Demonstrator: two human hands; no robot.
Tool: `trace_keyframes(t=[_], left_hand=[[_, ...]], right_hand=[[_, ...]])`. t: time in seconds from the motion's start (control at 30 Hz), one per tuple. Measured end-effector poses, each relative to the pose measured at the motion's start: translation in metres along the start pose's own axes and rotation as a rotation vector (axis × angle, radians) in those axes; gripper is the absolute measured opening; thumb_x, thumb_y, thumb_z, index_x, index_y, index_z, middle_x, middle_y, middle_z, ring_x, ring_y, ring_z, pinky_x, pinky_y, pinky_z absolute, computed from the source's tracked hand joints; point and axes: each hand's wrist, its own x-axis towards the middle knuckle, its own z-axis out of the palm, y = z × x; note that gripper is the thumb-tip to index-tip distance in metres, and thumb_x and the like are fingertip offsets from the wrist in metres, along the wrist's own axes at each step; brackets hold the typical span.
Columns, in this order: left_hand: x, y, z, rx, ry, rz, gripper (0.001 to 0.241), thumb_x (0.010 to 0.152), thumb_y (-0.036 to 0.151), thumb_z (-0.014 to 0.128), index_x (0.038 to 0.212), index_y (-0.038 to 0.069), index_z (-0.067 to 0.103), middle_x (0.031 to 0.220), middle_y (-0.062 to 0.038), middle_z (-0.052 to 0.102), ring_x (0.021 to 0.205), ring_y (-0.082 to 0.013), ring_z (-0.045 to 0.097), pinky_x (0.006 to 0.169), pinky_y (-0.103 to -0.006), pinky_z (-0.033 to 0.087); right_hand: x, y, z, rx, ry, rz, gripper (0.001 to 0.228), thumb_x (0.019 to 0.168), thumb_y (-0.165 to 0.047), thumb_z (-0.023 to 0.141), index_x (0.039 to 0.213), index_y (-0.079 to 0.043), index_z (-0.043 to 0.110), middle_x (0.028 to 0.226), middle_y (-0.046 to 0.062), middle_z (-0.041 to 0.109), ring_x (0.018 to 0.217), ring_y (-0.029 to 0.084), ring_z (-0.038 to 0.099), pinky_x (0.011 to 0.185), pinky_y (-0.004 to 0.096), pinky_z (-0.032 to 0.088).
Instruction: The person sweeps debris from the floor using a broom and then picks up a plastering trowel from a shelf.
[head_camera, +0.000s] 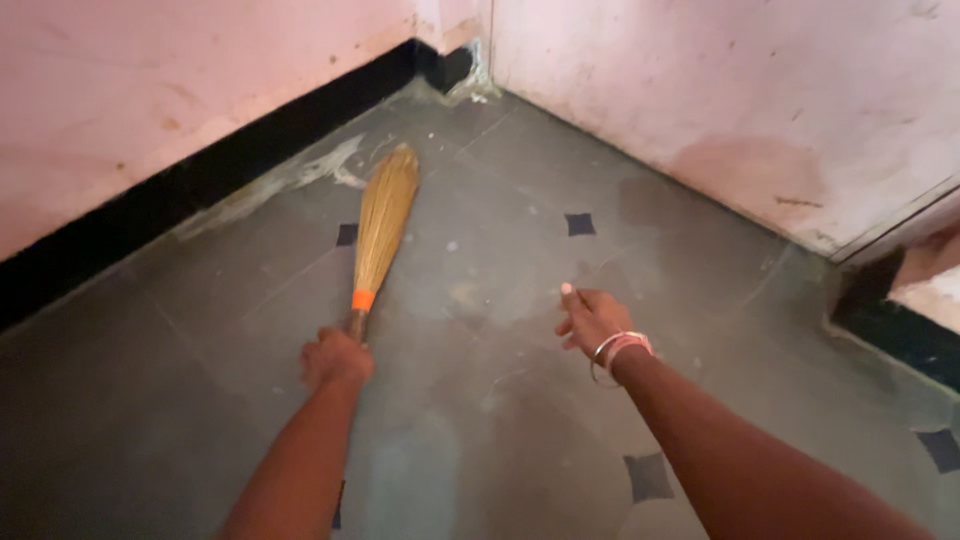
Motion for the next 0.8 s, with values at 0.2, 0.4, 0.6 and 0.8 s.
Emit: trace_keyframes(t=[0.2,0.4,0.6,0.8], left_hand=[[-0.041,0.013,-0.085,-0.011,0.057,0.082,0.08,0.087,0.053,0.075,0.143,0.006,0.045,0.147,-0.02,0.048,0.139,-0.037,0.044,0.108,-0.0543,0.042],[-0.034,0.025,-0.187,-0.051,0.202,0.305,0.063,0.09,0.047,0.074,0.135,0.008,0.055,0.133,-0.022,0.064,0.124,-0.0409,0.061,0.101,-0.052,0.049],[-0.04,0.045,-0.231,-0.024,0.241,0.442,0.047,0.092,0.047,0.074,0.115,0.006,0.072,0.123,-0.02,0.073,0.117,-0.0374,0.068,0.1,-0.0476,0.053],[-0.041,0.03,-0.18,0.263,0.044,0.555,0.056,0.09,0.052,0.074,0.128,0.011,0.067,0.131,-0.019,0.068,0.124,-0.0373,0.064,0.104,-0.0492,0.051]], right_hand=[[-0.001,-0.01,-0.001,-0.089,0.0,-0.089,0.055,0.102,-0.049,0.047,0.113,-0.002,0.072,0.089,0.012,0.08,0.073,0.022,0.077,0.077,0.036,0.058],[-0.025,-0.046,-0.03,-0.168,-0.004,-0.103,0.048,0.1,-0.048,0.051,0.118,-0.008,0.071,0.095,0.009,0.081,0.08,0.022,0.078,0.084,0.038,0.057],[-0.032,-0.04,-0.061,-0.319,0.051,-0.13,0.032,0.087,-0.027,0.076,0.116,-0.015,0.075,0.108,0.009,0.079,0.096,0.023,0.076,0.092,0.037,0.057],[-0.035,-0.026,-0.084,-0.345,0.119,-0.243,0.03,0.081,-0.008,0.073,0.109,-0.016,0.076,0.102,0.005,0.081,0.096,0.022,0.077,0.086,0.033,0.059]])
